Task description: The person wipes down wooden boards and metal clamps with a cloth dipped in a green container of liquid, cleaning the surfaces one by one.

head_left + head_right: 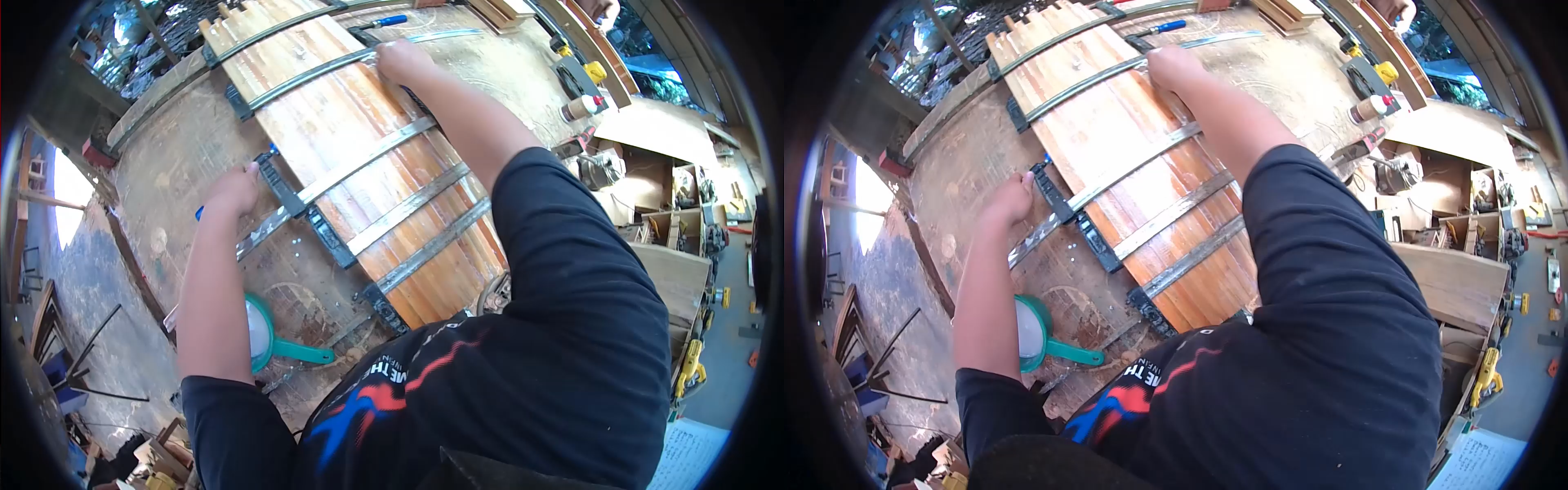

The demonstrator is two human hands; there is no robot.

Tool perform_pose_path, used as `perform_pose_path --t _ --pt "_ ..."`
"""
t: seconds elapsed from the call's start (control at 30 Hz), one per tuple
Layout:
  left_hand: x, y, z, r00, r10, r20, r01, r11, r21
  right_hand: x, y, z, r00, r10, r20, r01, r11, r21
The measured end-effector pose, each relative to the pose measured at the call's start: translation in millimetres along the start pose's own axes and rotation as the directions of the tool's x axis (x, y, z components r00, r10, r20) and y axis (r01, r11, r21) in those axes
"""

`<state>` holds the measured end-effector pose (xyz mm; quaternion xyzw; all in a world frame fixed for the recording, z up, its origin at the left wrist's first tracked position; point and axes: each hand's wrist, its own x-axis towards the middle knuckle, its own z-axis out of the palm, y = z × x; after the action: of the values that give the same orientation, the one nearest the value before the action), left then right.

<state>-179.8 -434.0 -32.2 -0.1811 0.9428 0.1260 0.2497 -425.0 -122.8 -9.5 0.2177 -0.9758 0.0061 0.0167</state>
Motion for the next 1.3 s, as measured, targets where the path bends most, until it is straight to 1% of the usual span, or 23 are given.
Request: perform_pose_path --t 0.07,0.17,0.2,0.3,0.33,0.37,0.43,0.53,0.57,0.6,0.63,0.67,0.7,0.73,0.77,0.83,0.93,0.97,1.03,1.13,1.23,1.27,1.3 --pt "-10.1 5.0 -8.0 1.000 -0.015 0.015 0.015 1.000 -0.004 3.8 -11.1 4.6 0.999 -0.007 -0.040 0.008 0.999 0.035" --pt "-2.4 2.6 0.3 1.000 -0.017 -0.025 0.017 1.000 0.008 7.1 -42.3 28.5 0.978 0.130 -0.162 -0.107 0.984 0.144" --pt "1.8 1.4 3.3 0.999 -0.013 -0.044 0.013 1.000 0.019 -14.3 -48.6 7.6 0.966 0.203 -0.161 -0.147 0.941 0.306" --pt "11.6 -6.5 6.1 0.999 0.039 -0.007 -0.039 0.999 0.009 -11.5 -23.4 4.1 0.995 0.102 -0.024 -0.086 0.926 0.367" --pt "13.8 -6.1 9.6 0.999 0.052 -0.003 -0.052 0.999 0.015 -0.9 -5.5 6.7 0.998 -0.025 0.050 0.014 0.977 0.213" --pt "15.5 -8.2 11.7 0.998 0.062 0.000 -0.062 0.998 0.023 6.0 8.4 4.8 0.961 -0.155 0.227 0.164 0.986 -0.019" --pt "18.7 -12.5 9.4 0.998 0.063 -0.030 -0.062 0.997 0.040 -33.2 25.1 -8.7 0.831 -0.344 0.438 0.414 0.907 -0.074" --pt "17.6 -6.5 8.0 0.998 0.044 -0.036 -0.043 0.999 0.020 -87.0 37.5 -33.8 0.858 -0.365 0.360 0.350 0.930 0.109" --pt "6.5 -3.1 3.1 0.999 0.048 -0.010 -0.048 0.999 -0.001 -86.4 34.6 -22.5 0.869 -0.311 0.385 0.318 0.947 0.047" --pt "0.4 -7.1 0.3 0.995 0.086 0.046 -0.080 0.989 -0.123 -75.3 32.0 -11.7 0.894 -0.237 0.382 0.269 0.963 -0.032" --pt "-25.9 3.1 -7.8 0.998 0.059 0.011 -0.058 0.994 -0.093 -74.2 16.1 -20.8 0.911 -0.205 0.358 0.199 0.979 0.052" --pt "-17.5 3.2 -3.0 0.996 0.088 -0.026 -0.090 0.991 -0.094 -31.4 32.9 34.2 0.945 -0.265 0.193 0.306 0.925 -0.224" --pt "-3.3 -0.6 -2.1 0.995 0.099 -0.032 -0.102 0.991 -0.088 -39.9 9.7 -1.6 0.999 -0.046 -0.005 0.045 0.951 0.305" --pt "6.2 -2.4 1.4 0.996 0.091 -0.023 -0.092 0.993 -0.077 -30.3 -10.0 -5.8 0.991 0.102 -0.084 -0.069 0.943 0.326" --pt "5.4 -3.3 1.6 0.998 0.064 -0.007 -0.064 0.996 -0.069 -0.2 -9.3 34.6 0.970 0.205 -0.128 -0.126 0.879 0.459" --pt "-15.6 7.9 -13.0 0.999 0.048 0.002 -0.048 0.998 -0.033 -30.8 -38.5 9.3 0.980 0.199 0.029 -0.189 0.859 0.477" --pt "12.4 -8.4 4.4 0.997 0.078 -0.007 -0.078 0.996 -0.048 -44.2 -28.0 12.1 0.995 0.097 -0.023 -0.078 0.902 0.425" --pt "21.6 -13.1 8.2 0.996 0.092 -0.013 -0.092 0.995 -0.050 -53.0 -22.0 5.8 1.000 0.024 0.012 -0.027 0.932 0.362" --pt "25.4 -18.5 13.8 0.994 0.105 -0.030 -0.106 0.993 -0.050 -85.6 -11.8 -8.0 0.987 -0.118 0.113 0.087 0.966 0.245" --pt "28.6 -20.2 19.9 0.995 0.088 -0.043 -0.091 0.994 -0.068 -133.8 -8.4 -65.9 0.855 -0.318 0.410 0.199 0.931 0.307" --pt "37.4 -20.6 21.7 0.994 0.101 -0.031 -0.102 0.994 -0.026 -171.7 21.5 -86.3 0.966 -0.259 -0.002 0.210 0.780 0.589" --pt "34.1 -19.5 19.3 0.994 0.107 -0.019 -0.107 0.994 -0.004 -195.2 21.5 -123.8 0.995 -0.079 -0.052 0.095 0.809 0.581" --pt "29.6 -16.2 13.9 0.994 0.111 -0.012 -0.111 0.994 0.016 -222.1 20.2 -174.6 0.989 0.099 -0.107 -0.019 0.816 0.578"
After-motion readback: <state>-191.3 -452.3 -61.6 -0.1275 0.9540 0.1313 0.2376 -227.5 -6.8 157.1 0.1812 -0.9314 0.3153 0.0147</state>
